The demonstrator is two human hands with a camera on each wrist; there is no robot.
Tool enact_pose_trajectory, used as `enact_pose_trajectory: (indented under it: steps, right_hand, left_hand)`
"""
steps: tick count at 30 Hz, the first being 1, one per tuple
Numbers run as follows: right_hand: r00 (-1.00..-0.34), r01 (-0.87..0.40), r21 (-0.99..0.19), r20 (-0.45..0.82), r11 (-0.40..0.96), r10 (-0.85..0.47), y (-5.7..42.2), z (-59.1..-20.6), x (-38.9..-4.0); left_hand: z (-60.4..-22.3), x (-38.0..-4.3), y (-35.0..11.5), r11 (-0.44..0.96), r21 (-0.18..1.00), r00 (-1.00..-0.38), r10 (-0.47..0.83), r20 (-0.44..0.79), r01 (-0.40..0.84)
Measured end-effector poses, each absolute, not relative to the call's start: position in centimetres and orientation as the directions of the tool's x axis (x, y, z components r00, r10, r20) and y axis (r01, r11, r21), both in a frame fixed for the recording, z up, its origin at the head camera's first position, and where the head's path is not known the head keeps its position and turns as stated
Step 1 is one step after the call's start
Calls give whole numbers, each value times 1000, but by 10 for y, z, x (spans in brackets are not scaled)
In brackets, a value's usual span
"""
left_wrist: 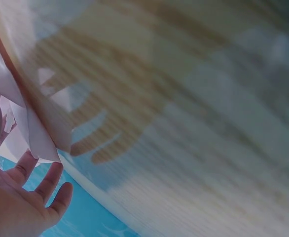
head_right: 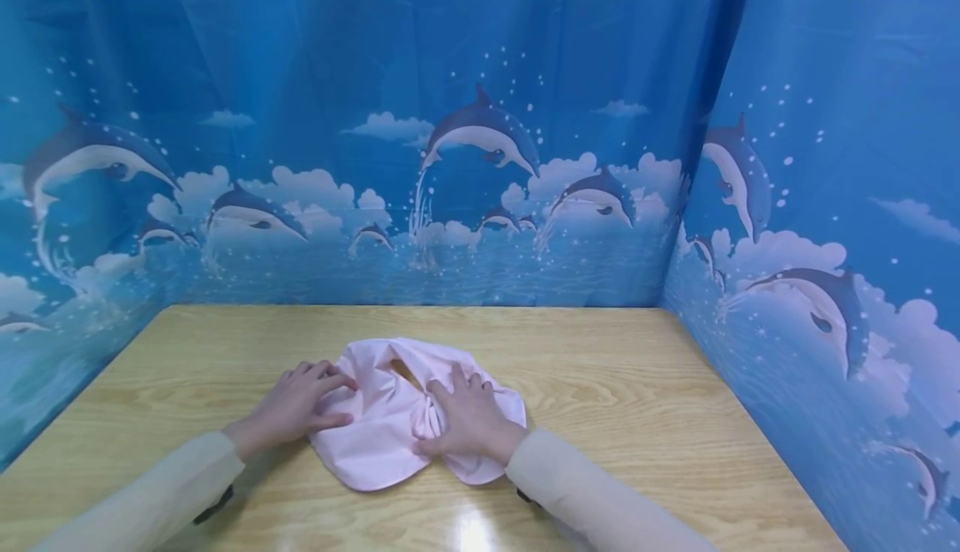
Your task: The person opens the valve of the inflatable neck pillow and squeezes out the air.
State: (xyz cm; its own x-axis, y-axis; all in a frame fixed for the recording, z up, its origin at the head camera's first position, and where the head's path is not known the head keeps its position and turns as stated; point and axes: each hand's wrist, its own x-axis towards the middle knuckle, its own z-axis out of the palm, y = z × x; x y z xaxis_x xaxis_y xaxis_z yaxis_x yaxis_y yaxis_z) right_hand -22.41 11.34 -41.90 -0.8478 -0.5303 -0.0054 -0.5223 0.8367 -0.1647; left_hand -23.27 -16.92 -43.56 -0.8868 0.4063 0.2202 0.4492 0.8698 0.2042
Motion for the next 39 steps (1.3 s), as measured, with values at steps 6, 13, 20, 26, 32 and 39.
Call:
enact_pose_trajectory:
  steps: [6,13,20,26,32,39]
  right_hand:
    - [-849,-522,-155,-5,839,-529,112,-417,-224]
    - [-860,-505,-134,-10,853,-511,110,-419,-221]
    - [-852,-521,-130,32,843,-522,110,-421,-220]
    - [-851,-525,-107,67,844,-521,109,-423,-218]
    - [-859,-511,-116,76,851,-506,108,-424,-218]
    - [-876,-483,-123,70,867,-477,108,-423,-217]
  left_hand:
    - [-434,-233,-168,868,207,-887,408,219,450]
    - [-433,-232,-168,866,204,-883,411,228,456]
    - [-433,-232,-168,873,201,-890,403,213,444]
    - [-433,-231,-167,875,204,-893,401,203,440]
    - [-433,-231,-166,875,206,-895,401,197,438]
    - [-435,-231,-166,873,205,-891,402,209,442]
